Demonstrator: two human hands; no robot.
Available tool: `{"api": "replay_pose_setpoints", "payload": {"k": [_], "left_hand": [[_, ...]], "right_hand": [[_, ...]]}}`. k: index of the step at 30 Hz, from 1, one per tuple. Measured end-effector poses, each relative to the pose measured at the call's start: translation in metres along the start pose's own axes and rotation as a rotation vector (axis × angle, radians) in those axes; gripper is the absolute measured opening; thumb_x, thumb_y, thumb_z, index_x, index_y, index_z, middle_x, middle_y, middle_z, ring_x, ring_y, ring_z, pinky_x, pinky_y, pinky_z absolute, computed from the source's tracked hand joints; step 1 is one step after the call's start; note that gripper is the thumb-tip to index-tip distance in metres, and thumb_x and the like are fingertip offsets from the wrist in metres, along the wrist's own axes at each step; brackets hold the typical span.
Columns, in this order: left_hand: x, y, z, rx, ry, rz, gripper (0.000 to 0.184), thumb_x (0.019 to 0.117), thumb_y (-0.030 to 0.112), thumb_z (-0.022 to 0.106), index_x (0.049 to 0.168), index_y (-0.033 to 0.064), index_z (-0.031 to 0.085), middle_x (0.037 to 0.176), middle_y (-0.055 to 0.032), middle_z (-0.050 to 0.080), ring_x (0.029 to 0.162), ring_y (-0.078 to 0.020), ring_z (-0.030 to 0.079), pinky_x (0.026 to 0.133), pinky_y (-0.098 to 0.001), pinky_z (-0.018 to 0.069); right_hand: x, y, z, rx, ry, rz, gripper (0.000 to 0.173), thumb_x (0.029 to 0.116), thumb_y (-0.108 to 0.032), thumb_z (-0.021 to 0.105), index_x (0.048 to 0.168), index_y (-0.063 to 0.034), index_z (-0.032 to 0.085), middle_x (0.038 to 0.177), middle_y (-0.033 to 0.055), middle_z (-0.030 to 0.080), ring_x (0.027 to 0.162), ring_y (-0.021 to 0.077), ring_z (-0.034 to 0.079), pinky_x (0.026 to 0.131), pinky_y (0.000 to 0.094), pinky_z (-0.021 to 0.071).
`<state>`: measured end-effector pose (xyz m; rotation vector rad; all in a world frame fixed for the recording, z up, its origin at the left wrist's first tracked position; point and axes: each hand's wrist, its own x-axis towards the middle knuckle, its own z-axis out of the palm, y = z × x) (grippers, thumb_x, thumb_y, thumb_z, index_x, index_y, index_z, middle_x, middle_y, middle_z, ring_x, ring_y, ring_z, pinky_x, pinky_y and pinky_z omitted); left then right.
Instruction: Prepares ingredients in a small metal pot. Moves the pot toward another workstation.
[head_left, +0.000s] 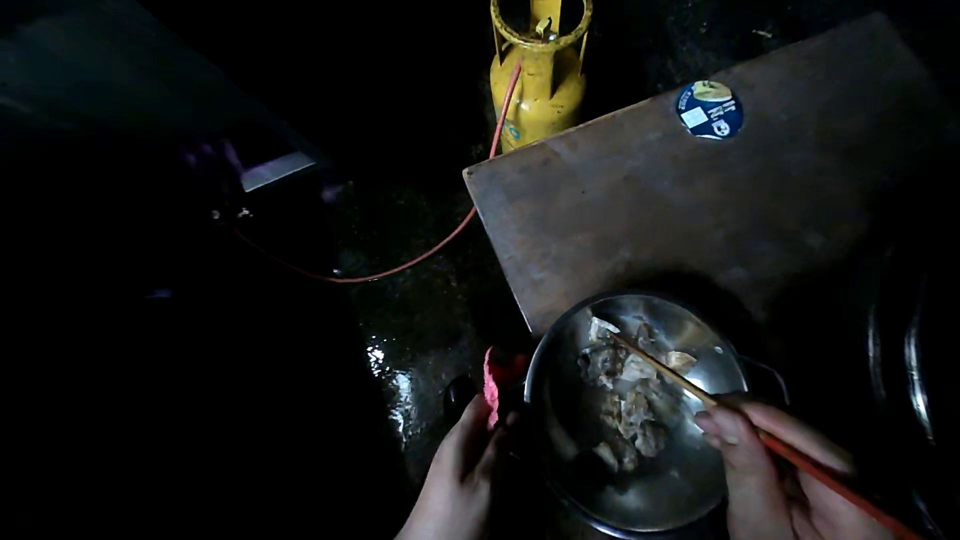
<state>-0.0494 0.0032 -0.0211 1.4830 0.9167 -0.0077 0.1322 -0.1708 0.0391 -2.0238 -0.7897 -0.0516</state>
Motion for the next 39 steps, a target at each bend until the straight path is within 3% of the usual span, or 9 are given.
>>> {"api": "replay_pose_setpoints", "payload": {"k": [10,19,25,30,34,39], "left_hand": [[0.001,-0.012,0.000,-0.069,-0.018,0.080,0.033,0.1068,0.023,0.053,0.133,0.0049,0.058,0.115,0.0000,0.071,0.102,-0.0053,0.069,0.091,-0.0253,0.0599],[0.005,-0.015,-0.002,-0.104,-0.051,0.112,0.034,0.1062,0.018,0.052,0.137,0.0028,0.056,0.119,-0.0019,0.071,0.108,-0.0064,0.068,0.095,-0.0260,0.0586],[0.005,-0.016,-0.004,-0.103,-0.073,0.099,0.034,0.1073,0.022,0.053,0.136,0.0038,0.056,0.118,-0.0015,0.071,0.105,-0.0077,0.069,0.094,-0.0276,0.0596],[0.004,-0.015,-0.003,-0.098,-0.069,0.106,0.034,0.1073,0.022,0.052,0.136,0.0029,0.056,0.117,-0.0022,0.070,0.104,-0.0067,0.069,0.093,-0.0269,0.0591],[0.005,-0.016,-0.004,-0.095,-0.073,0.089,0.038,0.1069,0.028,0.055,0.136,0.0043,0.055,0.116,-0.0020,0.071,0.102,-0.0083,0.070,0.091,-0.0293,0.0607],[0.005,-0.011,-0.005,-0.007,-0.062,0.086,0.049,0.1017,0.037,0.064,0.138,0.0049,0.053,0.113,-0.0003,0.072,0.099,-0.0078,0.071,0.090,-0.0305,0.0625]], "right_hand": [[-0.003,0.004,0.015,-0.093,-0.014,-0.020,0.016,0.1034,-0.023,0.063,0.103,-0.0081,0.067,0.089,-0.0007,0.073,0.078,0.0023,0.070,0.068,0.0168,0.0602],[0.005,0.005,0.026,-0.127,-0.016,0.019,0.018,0.1022,-0.022,0.064,0.100,-0.0050,0.069,0.087,-0.0003,0.072,0.075,0.0010,0.070,0.065,0.0165,0.0603],[0.005,0.010,0.029,-0.093,-0.035,0.015,0.017,0.1020,-0.021,0.064,0.101,-0.0046,0.069,0.088,-0.0002,0.072,0.075,0.0015,0.069,0.066,0.0166,0.0604],[0.010,-0.002,0.015,-0.005,-0.031,0.022,0.009,0.1001,-0.016,0.068,0.104,-0.0086,0.066,0.092,-0.0062,0.071,0.077,-0.0035,0.066,0.069,0.0122,0.0569],[0.016,-0.007,0.012,0.066,-0.012,0.047,0.009,0.0978,-0.014,0.071,0.105,-0.0121,0.067,0.092,-0.0092,0.071,0.077,-0.0021,0.067,0.068,0.0134,0.0584],[0.012,-0.013,0.002,0.045,-0.123,0.122,0.012,0.1000,-0.010,0.065,0.108,-0.0033,0.071,0.094,-0.0015,0.073,0.079,0.0018,0.069,0.069,0.0188,0.0610]]}}
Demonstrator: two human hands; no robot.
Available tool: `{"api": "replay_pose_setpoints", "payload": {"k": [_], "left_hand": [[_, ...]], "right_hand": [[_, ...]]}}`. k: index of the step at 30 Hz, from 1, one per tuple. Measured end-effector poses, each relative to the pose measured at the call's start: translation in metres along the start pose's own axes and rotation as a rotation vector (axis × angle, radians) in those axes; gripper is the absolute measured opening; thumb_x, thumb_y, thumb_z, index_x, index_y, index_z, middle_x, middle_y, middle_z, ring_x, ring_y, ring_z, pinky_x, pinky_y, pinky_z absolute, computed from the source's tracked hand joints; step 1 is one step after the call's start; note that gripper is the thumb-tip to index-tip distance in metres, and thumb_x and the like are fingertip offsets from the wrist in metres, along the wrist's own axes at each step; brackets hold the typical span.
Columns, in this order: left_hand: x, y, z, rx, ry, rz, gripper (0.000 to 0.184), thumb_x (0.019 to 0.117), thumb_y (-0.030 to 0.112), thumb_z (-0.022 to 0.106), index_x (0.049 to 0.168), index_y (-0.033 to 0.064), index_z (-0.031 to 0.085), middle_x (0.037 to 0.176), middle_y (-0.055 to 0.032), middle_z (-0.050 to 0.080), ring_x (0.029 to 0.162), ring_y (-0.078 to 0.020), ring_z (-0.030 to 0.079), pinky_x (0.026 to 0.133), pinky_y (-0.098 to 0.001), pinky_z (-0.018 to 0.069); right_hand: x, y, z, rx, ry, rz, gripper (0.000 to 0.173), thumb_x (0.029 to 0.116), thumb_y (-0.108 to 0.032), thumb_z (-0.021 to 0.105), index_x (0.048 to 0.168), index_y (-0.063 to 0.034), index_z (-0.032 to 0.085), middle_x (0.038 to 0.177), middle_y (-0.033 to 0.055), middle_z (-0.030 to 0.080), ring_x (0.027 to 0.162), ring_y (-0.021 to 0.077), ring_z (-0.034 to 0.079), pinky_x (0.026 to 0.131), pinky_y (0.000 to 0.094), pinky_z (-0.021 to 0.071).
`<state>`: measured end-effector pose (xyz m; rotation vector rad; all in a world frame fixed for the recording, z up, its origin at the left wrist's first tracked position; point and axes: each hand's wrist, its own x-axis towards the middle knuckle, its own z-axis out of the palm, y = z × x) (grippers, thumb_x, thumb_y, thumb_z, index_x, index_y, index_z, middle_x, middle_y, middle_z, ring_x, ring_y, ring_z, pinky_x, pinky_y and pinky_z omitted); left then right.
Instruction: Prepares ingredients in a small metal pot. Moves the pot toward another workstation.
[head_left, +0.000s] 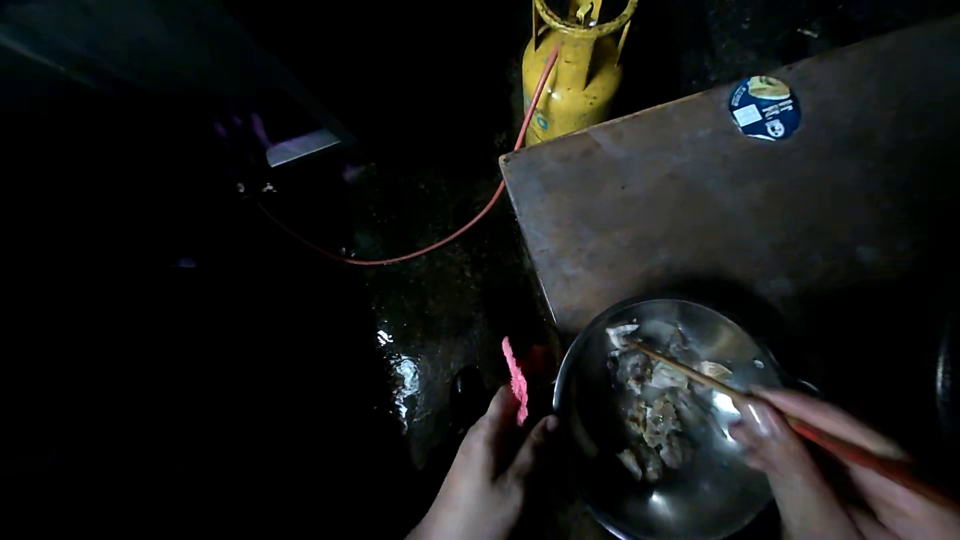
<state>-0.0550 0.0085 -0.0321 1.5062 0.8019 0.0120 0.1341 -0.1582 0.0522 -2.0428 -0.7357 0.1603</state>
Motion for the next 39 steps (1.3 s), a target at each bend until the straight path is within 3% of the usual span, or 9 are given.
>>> {"api": "replay_pose_setpoints", "payload": {"k": [6,9,12,14,17,23,32,35,39], "left_hand": [[0.001,0.003,0.001,-0.012,-0.004,-0.027,0.045,0.1026,0.031,0.063,0.138,0.0056,0.053,0.115,-0.0007,0.072,0.101,-0.0088,0.071,0.091,-0.0304,0.0620],[-0.003,0.002,0.002,-0.022,0.011,-0.046,0.042,0.1034,0.030,0.061,0.137,0.0061,0.054,0.115,-0.0008,0.071,0.101,-0.0086,0.071,0.090,-0.0299,0.0620],[-0.001,0.003,0.003,-0.048,0.022,-0.079,0.038,0.1047,0.030,0.059,0.135,0.0072,0.056,0.111,-0.0009,0.072,0.096,-0.0091,0.071,0.086,-0.0298,0.0624],[-0.002,0.001,0.003,-0.079,0.027,-0.111,0.038,0.1051,0.032,0.058,0.135,0.0080,0.057,0.109,-0.0013,0.072,0.094,-0.0106,0.072,0.084,-0.0312,0.0629],[-0.002,-0.001,0.006,-0.094,0.038,-0.104,0.039,0.1056,0.034,0.057,0.135,0.0087,0.058,0.109,-0.0004,0.072,0.095,-0.0098,0.071,0.085,-0.0302,0.0624],[-0.003,-0.001,0.007,-0.121,0.044,-0.059,0.035,0.1070,0.029,0.054,0.134,0.0074,0.058,0.116,-0.0005,0.072,0.105,-0.0077,0.070,0.093,-0.0274,0.0599],[-0.002,-0.005,0.007,-0.130,0.027,-0.038,0.033,0.1076,0.027,0.053,0.134,0.0074,0.057,0.117,-0.0014,0.071,0.105,-0.0090,0.070,0.093,-0.0281,0.0601],[-0.002,-0.002,0.008,-0.140,0.034,-0.053,0.036,0.1072,0.026,0.053,0.137,0.0059,0.056,0.121,-0.0019,0.070,0.108,-0.0082,0.069,0.095,-0.0280,0.0593],[-0.004,-0.002,0.007,-0.125,0.046,-0.066,0.036,0.1070,0.028,0.054,0.136,0.0065,0.057,0.119,-0.0012,0.071,0.107,-0.0078,0.069,0.094,-0.0281,0.0593]], "right_hand": [[-0.017,-0.005,-0.017,0.067,-0.033,0.063,0.012,0.1012,-0.008,0.064,0.111,-0.0068,0.070,0.097,-0.0056,0.073,0.082,-0.0004,0.069,0.070,0.0179,0.0609],[-0.017,0.001,-0.019,0.159,-0.050,0.112,0.015,0.1006,-0.003,0.062,0.113,-0.0033,0.070,0.096,-0.0037,0.075,0.081,0.0046,0.072,0.069,0.0219,0.0635],[-0.017,-0.007,-0.023,0.127,0.017,0.091,0.010,0.1042,-0.008,0.059,0.112,-0.0079,0.066,0.093,-0.0100,0.073,0.077,-0.0012,0.069,0.066,0.0180,0.0612],[-0.020,-0.013,-0.024,0.065,0.012,0.034,0.009,0.1065,-0.011,0.055,0.109,-0.0070,0.062,0.092,-0.0077,0.071,0.078,-0.0027,0.067,0.067,0.0165,0.0593],[-0.028,-0.003,-0.013,-0.013,0.002,-0.008,0.010,0.1043,-0.015,0.061,0.107,-0.0064,0.064,0.091,-0.0020,0.071,0.078,0.0004,0.068,0.069,0.0181,0.0599],[-0.028,0.009,0.004,-0.051,0.020,-0.062,0.009,0.1022,-0.018,0.065,0.105,-0.0094,0.066,0.092,-0.0017,0.071,0.079,0.0023,0.069,0.070,0.0179,0.0601],[-0.026,0.015,0.016,-0.081,0.045,-0.111,0.012,0.1008,-0.020,0.066,0.100,-0.0084,0.070,0.089,-0.0006,0.072,0.078,0.0032,0.069,0.069,0.0174,0.0604],[-0.028,0.005,0.004,-0.063,0.019,-0.074,0.011,0.1032,-0.021,0.063,0.105,-0.0100,0.065,0.092,-0.0027,0.071,0.079,-0.0001,0.067,0.070,0.0158,0.0583],[-0.029,-0.007,-0.019,-0.063,0.041,-0.051,0.010,0.1042,-0.015,0.060,0.104,-0.0046,0.062,0.088,-0.0008,0.069,0.075,-0.0019,0.064,0.067,0.0141,0.0557]]}}
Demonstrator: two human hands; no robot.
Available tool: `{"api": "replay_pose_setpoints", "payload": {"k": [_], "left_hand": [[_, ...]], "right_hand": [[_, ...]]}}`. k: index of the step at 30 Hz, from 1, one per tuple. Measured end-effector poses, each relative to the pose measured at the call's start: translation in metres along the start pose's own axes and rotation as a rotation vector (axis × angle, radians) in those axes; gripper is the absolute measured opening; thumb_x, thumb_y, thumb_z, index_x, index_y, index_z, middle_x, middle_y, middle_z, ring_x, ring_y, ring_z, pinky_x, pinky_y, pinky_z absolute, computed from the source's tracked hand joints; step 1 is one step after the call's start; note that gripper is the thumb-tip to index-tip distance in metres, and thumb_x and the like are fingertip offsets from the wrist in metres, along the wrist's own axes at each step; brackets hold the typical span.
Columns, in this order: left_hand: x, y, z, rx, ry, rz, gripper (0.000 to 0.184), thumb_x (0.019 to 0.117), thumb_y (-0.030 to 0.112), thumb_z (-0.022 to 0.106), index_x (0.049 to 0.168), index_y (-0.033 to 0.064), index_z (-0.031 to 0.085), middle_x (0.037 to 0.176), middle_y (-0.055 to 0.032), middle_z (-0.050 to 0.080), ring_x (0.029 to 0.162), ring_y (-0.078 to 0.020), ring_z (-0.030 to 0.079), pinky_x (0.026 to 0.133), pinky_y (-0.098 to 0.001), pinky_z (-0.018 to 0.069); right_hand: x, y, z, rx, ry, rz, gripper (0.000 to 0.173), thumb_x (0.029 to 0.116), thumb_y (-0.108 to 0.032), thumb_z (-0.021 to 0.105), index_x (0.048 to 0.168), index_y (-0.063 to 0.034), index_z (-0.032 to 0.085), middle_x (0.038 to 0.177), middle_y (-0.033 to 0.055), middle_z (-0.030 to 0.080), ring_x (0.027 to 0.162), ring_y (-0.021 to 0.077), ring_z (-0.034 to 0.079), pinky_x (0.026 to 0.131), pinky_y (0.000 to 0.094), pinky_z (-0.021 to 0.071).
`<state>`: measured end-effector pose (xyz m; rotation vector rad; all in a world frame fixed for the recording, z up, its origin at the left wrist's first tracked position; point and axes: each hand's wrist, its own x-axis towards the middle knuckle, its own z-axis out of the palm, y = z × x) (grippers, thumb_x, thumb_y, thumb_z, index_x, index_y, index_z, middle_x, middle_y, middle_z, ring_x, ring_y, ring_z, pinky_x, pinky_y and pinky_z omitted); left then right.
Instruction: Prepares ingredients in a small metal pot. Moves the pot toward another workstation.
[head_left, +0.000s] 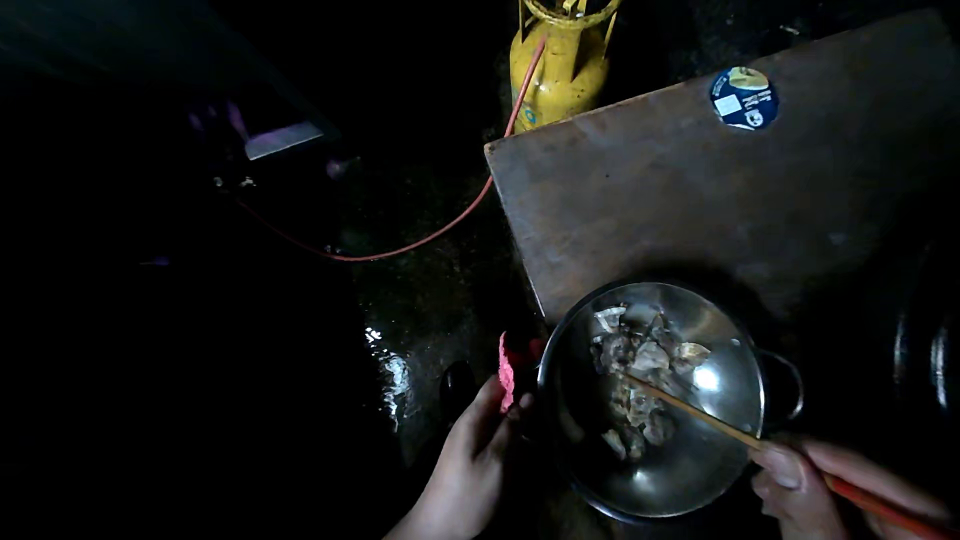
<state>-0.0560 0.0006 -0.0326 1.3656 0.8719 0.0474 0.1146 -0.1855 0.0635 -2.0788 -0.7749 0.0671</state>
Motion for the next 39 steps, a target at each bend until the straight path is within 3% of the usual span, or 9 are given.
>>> {"api": "replay_pose_setpoints", "payload": {"k": [3,6,10,14,17,21,32,39], "left_hand": [[-0.001,0.006,0.001,0.019,0.017,-0.051,0.038,0.1065,0.028,0.054,0.138,0.0060,0.055,0.119,-0.0015,0.071,0.104,-0.0081,0.069,0.092,-0.0291,0.0601],[-0.003,0.008,0.004,0.002,0.031,-0.065,0.039,0.1066,0.026,0.054,0.140,0.0060,0.054,0.119,-0.0014,0.070,0.103,-0.0081,0.070,0.091,-0.0284,0.0603],[-0.004,0.008,0.004,0.005,0.042,-0.051,0.037,0.1069,0.026,0.053,0.138,0.0061,0.054,0.117,-0.0009,0.071,0.101,-0.0078,0.070,0.087,-0.0270,0.0604],[-0.003,0.008,0.005,0.014,0.047,-0.048,0.035,0.1067,0.026,0.053,0.136,0.0073,0.056,0.114,0.0000,0.071,0.098,-0.0073,0.070,0.086,-0.0267,0.0604],[-0.003,0.008,0.006,0.005,0.057,-0.055,0.035,0.1065,0.026,0.053,0.136,0.0082,0.056,0.111,-0.0004,0.071,0.095,-0.0085,0.070,0.083,-0.0270,0.0610],[-0.004,0.006,0.006,0.010,0.066,-0.049,0.037,0.1068,0.025,0.052,0.138,0.0072,0.056,0.118,-0.0019,0.071,0.103,-0.0093,0.070,0.090,-0.0283,0.0602],[-0.005,0.009,0.011,-0.011,0.089,-0.050,0.033,0.1059,0.020,0.051,0.136,0.0078,0.057,0.114,-0.0025,0.072,0.098,-0.0110,0.071,0.085,-0.0294,0.0624],[-0.004,0.006,0.012,-0.056,0.085,-0.020,0.037,0.1060,0.018,0.050,0.141,0.0059,0.053,0.121,-0.0043,0.071,0.105,-0.0120,0.071,0.091,-0.0289,0.0611]], "right_hand": [[-0.002,0.008,-0.034,-0.097,0.057,0.066,0.010,0.1060,-0.008,0.054,0.106,0.0004,0.060,0.091,-0.0020,0.068,0.077,-0.0022,0.065,0.067,0.0165,0.0571],[-0.006,0.024,-0.049,-0.146,0.112,0.116,0.009,0.1053,-0.010,0.057,0.105,-0.0028,0.062,0.091,-0.0073,0.070,0.078,-0.0043,0.067,0.067,0.0154,0.0591],[-0.009,0.033,-0.038,-0.127,0.098,0.030,0.007,0.1043,-0.014,0.060,0.106,-0.0086,0.065,0.093,-0.0062,0.071,0.079,-0.0027,0.067,0.069,0.0143,0.0580],[-0.010,0.040,-0.032,-0.183,0.119,0.008,0.012,0.1033,-0.016,0.062,0.103,-0.0052,0.066,0.088,-0.0017,0.071,0.075,0.0001,0.068,0.066,0.0159,0.0587],[-0.009,0.034,-0.037,-0.160,0.107,0.007,0.010,0.1039,-0.015,0.061,0.101,-0.0056,0.065,0.088,-0.0029,0.070,0.075,-0.0022,0.066,0.067,0.0143,0.0572],[-0.012,0.029,-0.045,-0.117,0.081,0.037,0.007,0.1042,-0.013,0.060,0.104,-0.0076,0.064,0.090,-0.0055,0.070,0.079,-0.0035,0.066,0.069,0.0136,0.0570],[-0.020,0.061,-0.024,-0.159,0.143,-0.028,0.015,0.1024,-0.023,0.064,0.101,-0.0082,0.068,0.087,-0.0015,0.072,0.075,0.0018,0.069,0.066,0.0164,0.0594],[-0.022,0.062,-0.027,-0.142,0.141,0.015,0.016,0.1040,-0.021,0.062,0.103,-0.0060,0.065,0.088,-0.0014,0.071,0.073,-0.0008,0.067,0.064,0.0146,0.0578]]}}
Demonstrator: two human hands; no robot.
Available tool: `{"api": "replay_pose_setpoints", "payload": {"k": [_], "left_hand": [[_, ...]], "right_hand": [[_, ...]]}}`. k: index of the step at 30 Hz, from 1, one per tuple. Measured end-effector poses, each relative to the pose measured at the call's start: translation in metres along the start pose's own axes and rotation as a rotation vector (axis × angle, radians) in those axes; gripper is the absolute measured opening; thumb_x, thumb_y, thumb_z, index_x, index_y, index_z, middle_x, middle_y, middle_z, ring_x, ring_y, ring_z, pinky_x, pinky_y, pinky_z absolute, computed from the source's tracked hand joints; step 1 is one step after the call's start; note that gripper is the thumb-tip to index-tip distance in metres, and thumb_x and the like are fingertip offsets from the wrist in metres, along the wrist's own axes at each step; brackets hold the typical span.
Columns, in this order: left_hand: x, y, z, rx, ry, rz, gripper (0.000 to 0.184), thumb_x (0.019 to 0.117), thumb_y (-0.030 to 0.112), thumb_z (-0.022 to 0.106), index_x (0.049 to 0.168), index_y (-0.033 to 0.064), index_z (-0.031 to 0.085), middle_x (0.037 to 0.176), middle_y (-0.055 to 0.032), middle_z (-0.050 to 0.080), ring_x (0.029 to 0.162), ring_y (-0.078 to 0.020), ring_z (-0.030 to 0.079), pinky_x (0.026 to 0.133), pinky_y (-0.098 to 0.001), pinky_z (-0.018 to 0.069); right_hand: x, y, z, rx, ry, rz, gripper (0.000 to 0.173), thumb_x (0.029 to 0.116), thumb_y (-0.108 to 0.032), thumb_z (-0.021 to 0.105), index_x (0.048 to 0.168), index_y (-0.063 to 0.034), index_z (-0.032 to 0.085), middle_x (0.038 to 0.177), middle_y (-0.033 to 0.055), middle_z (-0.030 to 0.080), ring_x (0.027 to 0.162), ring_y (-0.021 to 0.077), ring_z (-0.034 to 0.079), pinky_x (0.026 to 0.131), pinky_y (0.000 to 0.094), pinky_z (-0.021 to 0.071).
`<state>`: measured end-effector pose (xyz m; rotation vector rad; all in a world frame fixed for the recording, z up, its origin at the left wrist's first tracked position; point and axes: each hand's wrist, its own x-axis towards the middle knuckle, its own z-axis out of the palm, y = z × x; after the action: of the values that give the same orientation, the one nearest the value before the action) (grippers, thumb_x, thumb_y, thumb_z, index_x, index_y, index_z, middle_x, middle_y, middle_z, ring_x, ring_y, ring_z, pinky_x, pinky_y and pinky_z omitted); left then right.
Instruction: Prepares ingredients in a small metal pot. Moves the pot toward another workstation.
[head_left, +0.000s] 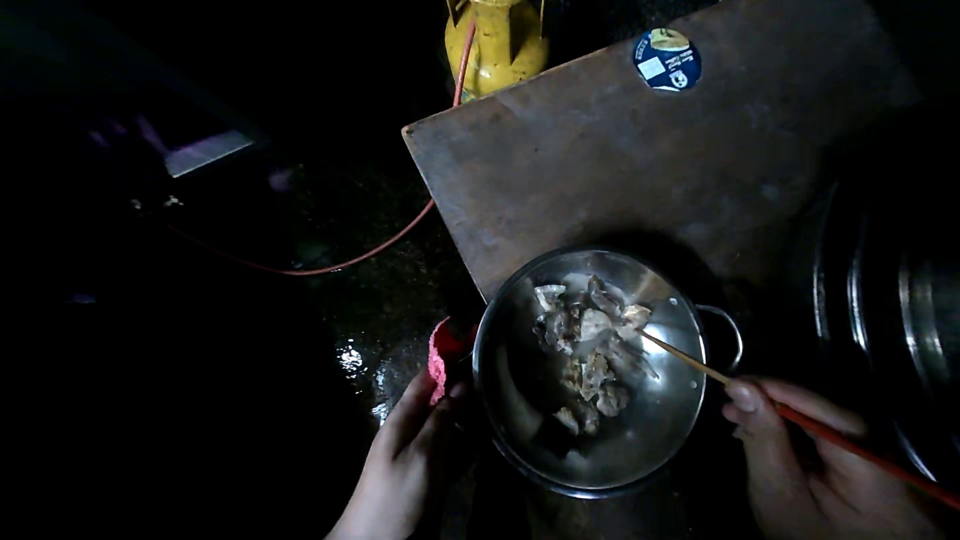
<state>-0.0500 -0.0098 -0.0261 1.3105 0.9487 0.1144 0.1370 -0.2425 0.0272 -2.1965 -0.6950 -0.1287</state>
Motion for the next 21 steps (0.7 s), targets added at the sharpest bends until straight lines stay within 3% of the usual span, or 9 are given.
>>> {"api": "replay_pose_setpoints", "payload": {"k": [4,7,11,15,16,19,21], "left_hand": [[-0.002,-0.002,0.002,-0.003,0.029,0.001,0.035,0.1058,0.018,0.049,0.137,0.0057,0.055,0.115,-0.0042,0.072,0.099,-0.0117,0.071,0.086,-0.0288,0.0618],[-0.003,-0.002,0.005,-0.006,0.045,-0.008,0.034,0.1054,0.019,0.049,0.136,0.0064,0.055,0.112,-0.0033,0.072,0.095,-0.0102,0.071,0.082,-0.0271,0.0618],[-0.003,-0.004,0.005,-0.011,0.035,0.011,0.036,0.1058,0.019,0.050,0.139,0.0064,0.055,0.118,-0.0044,0.071,0.103,-0.0115,0.071,0.089,-0.0286,0.0610],[-0.003,-0.004,0.006,-0.009,0.035,0.007,0.035,0.1057,0.021,0.051,0.137,0.0064,0.055,0.114,-0.0041,0.072,0.098,-0.0113,0.072,0.085,-0.0281,0.0619],[-0.004,-0.005,0.006,-0.014,0.045,0.001,0.034,0.1053,0.021,0.051,0.136,0.0065,0.056,0.110,-0.0041,0.072,0.094,-0.0115,0.072,0.082,-0.0279,0.0620],[-0.003,-0.005,0.007,-0.036,0.016,0.006,0.035,0.1065,0.021,0.051,0.138,0.0070,0.055,0.116,-0.0061,0.071,0.100,-0.0142,0.071,0.087,-0.0312,0.0620],[-0.004,-0.004,0.006,-0.037,0.015,-0.007,0.035,0.1064,0.022,0.050,0.138,0.0076,0.055,0.115,-0.0065,0.072,0.098,-0.0149,0.072,0.084,-0.0320,0.0630]], "right_hand": [[0.002,-0.014,-0.025,-0.008,0.021,0.040,0.012,0.1045,-0.017,0.060,0.100,-0.0055,0.062,0.083,-0.0068,0.068,0.072,-0.0059,0.063,0.064,0.0117,0.0545],[-0.001,-0.016,-0.027,0.025,0.023,0.098,0.008,0.1036,-0.013,0.061,0.104,-0.0060,0.063,0.088,-0.0078,0.070,0.074,-0.0044,0.066,0.065,0.0131,0.0574],[0.003,-0.013,-0.020,0.026,0.097,0.111,0.010,0.1005,-0.014,0.066,0.099,-0.0042,0.063,0.081,-0.0086,0.068,0.069,-0.0038,0.066,0.060,0.0142,0.0584],[0.006,-0.028,-0.033,0.058,-0.039,0.066,0.005,0.1038,-0.016,0.062,0.103,-0.0102,0.062,0.088,-0.0115,0.069,0.076,-0.0070,0.065,0.067,0.0122,0.0575],[0.003,-0.027,-0.032,0.056,-0.064,0.046,0.007,0.1042,-0.018,0.062,0.105,-0.0107,0.063,0.089,-0.0101,0.070,0.078,-0.0062,0.066,0.069,0.0126,0.0577],[-0.004,-0.016,-0.020,0.030,-0.058,-0.008,0.013,0.1040,-0.024,0.063,0.104,-0.0111,0.065,0.089,-0.0055,0.072,0.078,-0.0027,0.068,0.069,0.0139,0.0588],[-0.007,-0.014,-0.013,0.043,-0.062,-0.023,0.013,0.1042,-0.023,0.062,0.104,-0.0097,0.065,0.089,-0.0038,0.071,0.077,-0.0016,0.068,0.070,0.0142,0.0583]]}}
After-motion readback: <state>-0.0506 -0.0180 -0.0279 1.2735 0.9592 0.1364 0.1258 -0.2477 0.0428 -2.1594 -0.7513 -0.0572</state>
